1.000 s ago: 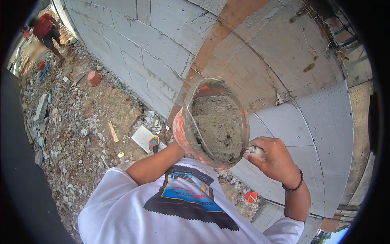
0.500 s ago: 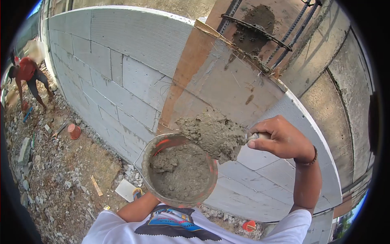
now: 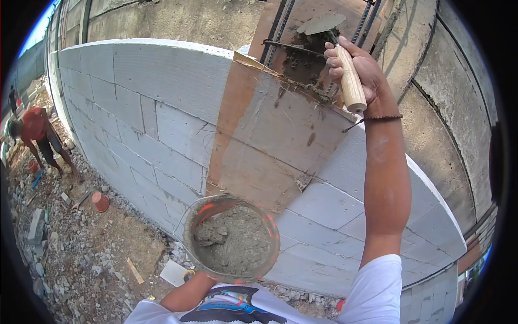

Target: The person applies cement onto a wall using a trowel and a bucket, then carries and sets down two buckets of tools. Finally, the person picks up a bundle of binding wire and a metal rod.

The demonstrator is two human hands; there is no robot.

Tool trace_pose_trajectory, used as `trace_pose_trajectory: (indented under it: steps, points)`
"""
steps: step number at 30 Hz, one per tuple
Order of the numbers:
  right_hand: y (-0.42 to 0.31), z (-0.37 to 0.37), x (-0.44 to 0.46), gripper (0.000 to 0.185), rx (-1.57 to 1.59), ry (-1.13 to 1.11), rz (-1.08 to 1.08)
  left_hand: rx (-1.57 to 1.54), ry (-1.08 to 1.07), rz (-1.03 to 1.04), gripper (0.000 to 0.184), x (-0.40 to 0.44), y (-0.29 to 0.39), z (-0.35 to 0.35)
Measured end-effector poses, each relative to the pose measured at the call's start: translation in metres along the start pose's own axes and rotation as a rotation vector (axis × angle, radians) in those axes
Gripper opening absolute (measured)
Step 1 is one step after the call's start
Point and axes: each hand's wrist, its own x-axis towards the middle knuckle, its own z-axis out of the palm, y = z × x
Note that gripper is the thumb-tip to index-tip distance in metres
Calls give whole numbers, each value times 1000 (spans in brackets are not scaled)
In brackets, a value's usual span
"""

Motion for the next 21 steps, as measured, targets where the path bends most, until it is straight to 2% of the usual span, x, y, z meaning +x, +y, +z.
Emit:
trace_pose_trajectory:
  steps: [2,5,6,8,9,11,12,13,15,17,19,21]
  points:
    - [-11,-6,-5,34,-42,-1,-6,7,-15,10,51,-3,-4,-10]
    - [-41,11,-24,33,-346,89,-117,12,-34,31,51,-4,-12,-22]
    - [-47,20,-31,33,-341,98,-113,16,-39,27,51,-5,-13,-26]
    - [-56,33,-41,31,-711,229,-174,24,-55,18,51,-5,-15,-34]
    - [-60,28,-44,31,-710,238,-169,26,-62,15,51,-5,-17,-37]
    - [-74,15,-50,32,-1427,213,-307,28,-78,19,51,1,-20,-44]
    - [-77,19,-58,32,-1574,240,-272,28,-86,24,51,4,-21,-47]
    - [-76,25,-68,32,-1575,237,-268,27,-92,30,51,6,-21,-50]
    - [-59,37,-90,34,-1703,385,-315,18,-77,43,51,2,-24,-59]
    - [-14,47,-117,33,-1650,282,-339,-5,-4,58,51,-4,-24,-65]
    - [43,48,-140,32,-1855,-135,-448,-34,109,61,52,-8,-26,-73]
    - [92,72,-166,25,-1917,-354,80,-63,228,36,52,-4,-25,-86]
